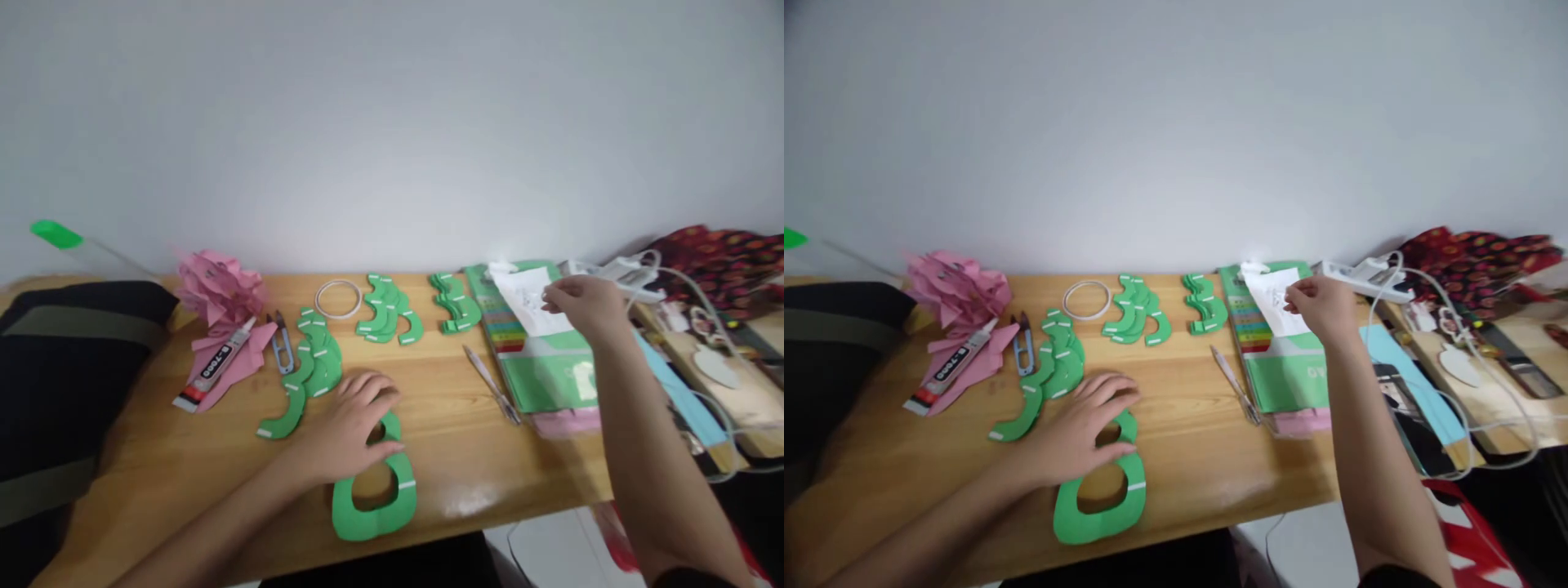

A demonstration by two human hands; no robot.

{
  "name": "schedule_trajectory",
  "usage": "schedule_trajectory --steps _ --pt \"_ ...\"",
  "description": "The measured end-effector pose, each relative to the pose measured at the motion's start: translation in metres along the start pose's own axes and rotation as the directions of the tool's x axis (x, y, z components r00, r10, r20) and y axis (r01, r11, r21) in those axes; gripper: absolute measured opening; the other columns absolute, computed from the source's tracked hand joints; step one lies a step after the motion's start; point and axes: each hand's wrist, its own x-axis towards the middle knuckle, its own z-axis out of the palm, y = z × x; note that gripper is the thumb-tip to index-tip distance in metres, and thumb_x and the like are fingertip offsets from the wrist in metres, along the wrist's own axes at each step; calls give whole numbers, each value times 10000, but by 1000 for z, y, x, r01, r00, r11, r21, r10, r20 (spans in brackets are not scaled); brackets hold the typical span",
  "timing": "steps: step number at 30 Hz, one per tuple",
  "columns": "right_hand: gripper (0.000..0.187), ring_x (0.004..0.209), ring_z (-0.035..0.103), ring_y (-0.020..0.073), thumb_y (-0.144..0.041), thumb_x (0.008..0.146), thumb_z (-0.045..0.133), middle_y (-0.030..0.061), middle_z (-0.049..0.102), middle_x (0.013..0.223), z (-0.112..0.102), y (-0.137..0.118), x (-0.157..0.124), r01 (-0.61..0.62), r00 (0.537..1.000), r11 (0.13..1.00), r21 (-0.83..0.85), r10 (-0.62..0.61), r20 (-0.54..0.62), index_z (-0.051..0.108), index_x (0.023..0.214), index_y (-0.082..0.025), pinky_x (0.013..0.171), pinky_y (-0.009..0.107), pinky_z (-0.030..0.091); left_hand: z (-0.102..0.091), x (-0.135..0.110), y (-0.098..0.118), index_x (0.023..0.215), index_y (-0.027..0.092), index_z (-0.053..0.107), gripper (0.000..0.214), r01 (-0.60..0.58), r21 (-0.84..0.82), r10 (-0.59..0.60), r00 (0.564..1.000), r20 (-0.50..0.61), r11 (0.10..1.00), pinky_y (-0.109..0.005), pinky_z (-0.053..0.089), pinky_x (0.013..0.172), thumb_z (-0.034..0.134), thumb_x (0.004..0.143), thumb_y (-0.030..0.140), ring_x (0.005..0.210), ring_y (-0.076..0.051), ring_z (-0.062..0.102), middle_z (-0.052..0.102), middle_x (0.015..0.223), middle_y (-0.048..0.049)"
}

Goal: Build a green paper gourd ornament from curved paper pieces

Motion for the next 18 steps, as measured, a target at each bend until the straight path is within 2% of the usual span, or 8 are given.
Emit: schedule_trajectory --steps 4,8,10,13,15,18 --pt "150 566 655 213 -76 616 608 -15 539 383 4 0 37 6 1000 987 -159 -10 -23 589 514 -184 570 282 477 4 1 -9 1200 257 602 546 -42 -31 43 999 25 999 -514 388 1050 787 719 436 1272 -320 445 551 1307 -87" --pt "159 724 689 233 -48 594 598 24 679 568 7 6 41 36 998 958 -284 -52 -47 684 659 -164 647 288 486 5 -3 -14 1181 277 639 511 -58 -80 62 997 47 995 -536 366 1071 790 718 430 1309 -334 422 543 1347 -81" --pt "213 808 694 238 -49 628 581 63 738 732 4 9 37 54 997 939 -341 -71 -39 723 751 -151 694 293 489 5 -4 -16 1162 277 656 494 -69 -109 74 996 41 992 -533 358 1083 797 711 422 1316 -334 421 541 1357 -78" --pt "260 933 681 258 -83 723 558 113 748 922 0 12 29 63 996 902 -428 -82 -24 743 900 -131 772 314 488 7 -4 -20 1136 266 677 453 -66 -151 72 997 32 986 -521 350 1096 799 715 380 1318 -326 426 548 1355 -77" --pt "271 1000 662 268 -116 787 547 130 736 973 -3 12 25 61 997 873 -484 -77 -14 730 987 -120 828 332 480 8 -4 -22 1117 261 690 416 -59 -175 67 997 36 983 -516 342 1103 793 727 364 1327 -320 419 550 1354 -71" --pt "221 1011 650 252 -172 855 564 123 719 946 -4 10 25 43 999 826 -561 -41 15 703 1015 -110 871 354 485 9 -4 -23 1091 263 702 378 -56 -199 63 998 26 978 -512 340 1105 787 736 358 1331 -316 419 552 1355 -64"
